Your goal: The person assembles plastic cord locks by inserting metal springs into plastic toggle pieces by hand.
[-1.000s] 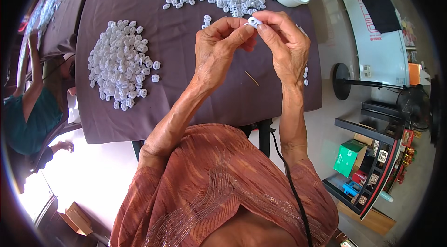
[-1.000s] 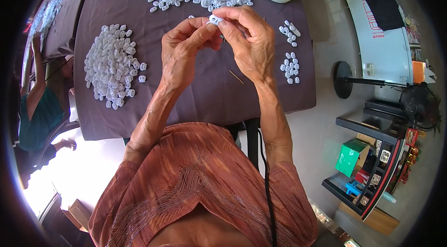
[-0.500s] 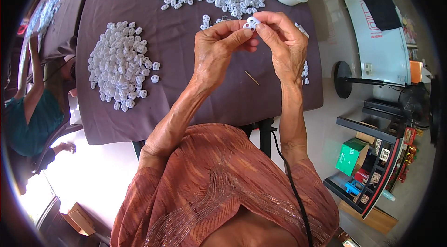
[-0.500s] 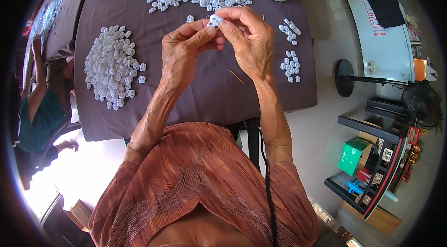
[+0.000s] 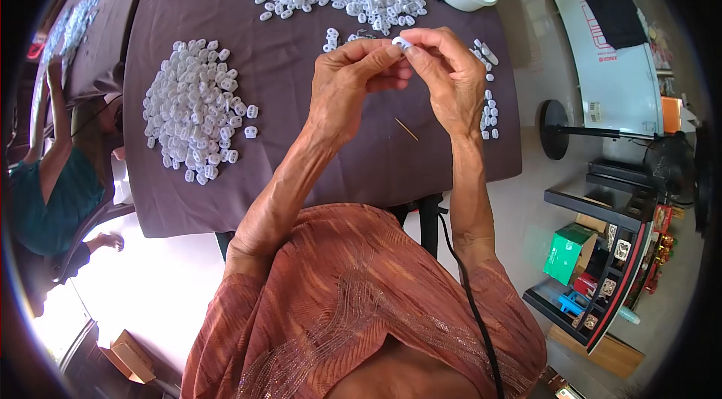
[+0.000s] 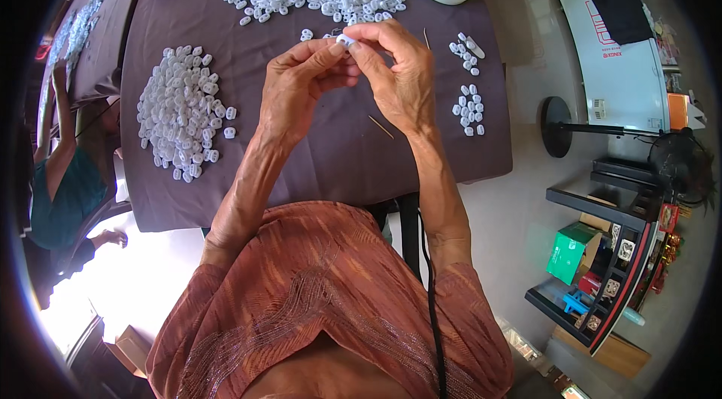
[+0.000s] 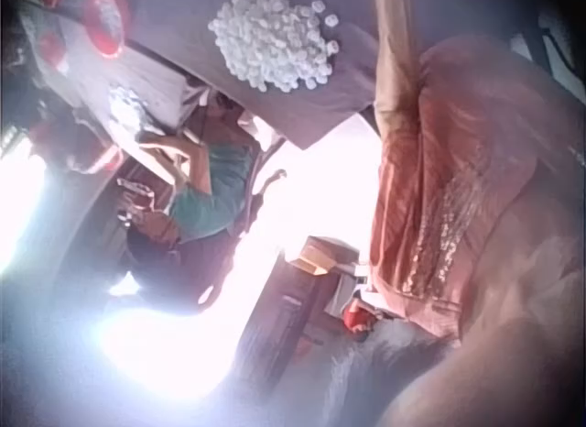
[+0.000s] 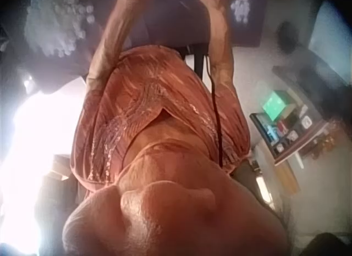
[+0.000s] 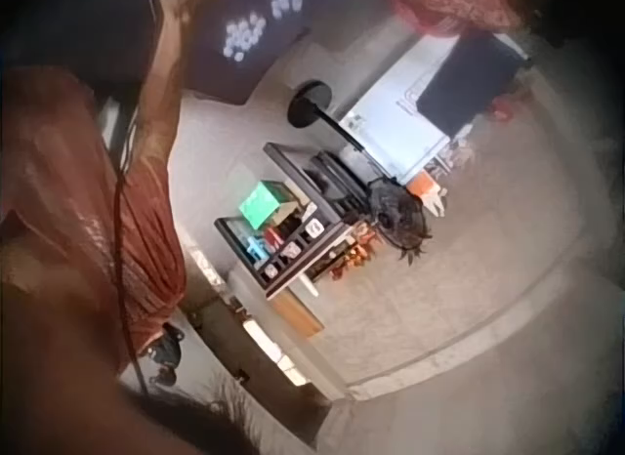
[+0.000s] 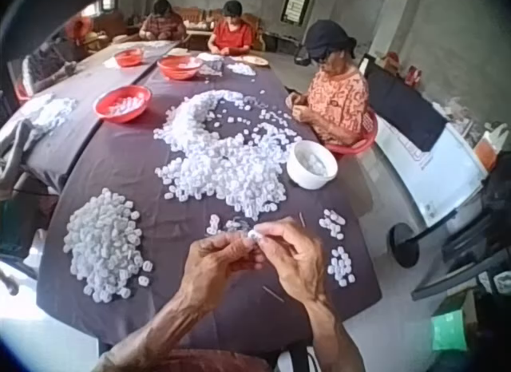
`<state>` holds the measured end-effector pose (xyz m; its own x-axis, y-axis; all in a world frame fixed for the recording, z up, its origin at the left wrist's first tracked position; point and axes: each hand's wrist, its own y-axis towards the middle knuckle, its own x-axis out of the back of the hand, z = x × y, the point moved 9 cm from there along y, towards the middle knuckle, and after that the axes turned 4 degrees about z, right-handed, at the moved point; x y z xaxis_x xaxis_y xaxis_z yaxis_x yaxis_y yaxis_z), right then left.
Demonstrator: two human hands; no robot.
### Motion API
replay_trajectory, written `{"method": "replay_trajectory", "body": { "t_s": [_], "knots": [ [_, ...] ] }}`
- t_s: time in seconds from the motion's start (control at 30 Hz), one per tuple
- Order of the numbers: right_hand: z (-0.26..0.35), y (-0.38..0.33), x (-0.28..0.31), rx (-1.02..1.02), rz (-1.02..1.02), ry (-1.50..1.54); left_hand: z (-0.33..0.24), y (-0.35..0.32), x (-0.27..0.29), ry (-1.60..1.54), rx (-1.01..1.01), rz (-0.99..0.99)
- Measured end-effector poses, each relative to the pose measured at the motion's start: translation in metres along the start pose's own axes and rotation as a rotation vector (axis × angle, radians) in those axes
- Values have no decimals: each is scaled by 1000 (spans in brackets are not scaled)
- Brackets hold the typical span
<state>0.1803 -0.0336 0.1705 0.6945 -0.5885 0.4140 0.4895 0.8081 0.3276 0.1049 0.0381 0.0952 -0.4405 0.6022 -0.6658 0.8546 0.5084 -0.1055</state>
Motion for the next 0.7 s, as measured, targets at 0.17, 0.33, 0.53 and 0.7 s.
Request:
{"method": "replay_trajectory", "body": {
  "t_s": [0.17, 0.33, 0.53, 0.7],
  "knots": [
    [2, -2, -2, 60, -15, -78, 13, 2, 4, -148, 73, -27],
    [20, -3, -8, 207, -33, -415, 16, 4, 4, -190, 95, -53],
    [14, -6, -8, 277, -76, -476, 22, 4, 3, -212, 131, -28],
    [13, -6, -6, 272, -66, -422, 26, 5, 5, -225, 142, -15]
  ]
}}
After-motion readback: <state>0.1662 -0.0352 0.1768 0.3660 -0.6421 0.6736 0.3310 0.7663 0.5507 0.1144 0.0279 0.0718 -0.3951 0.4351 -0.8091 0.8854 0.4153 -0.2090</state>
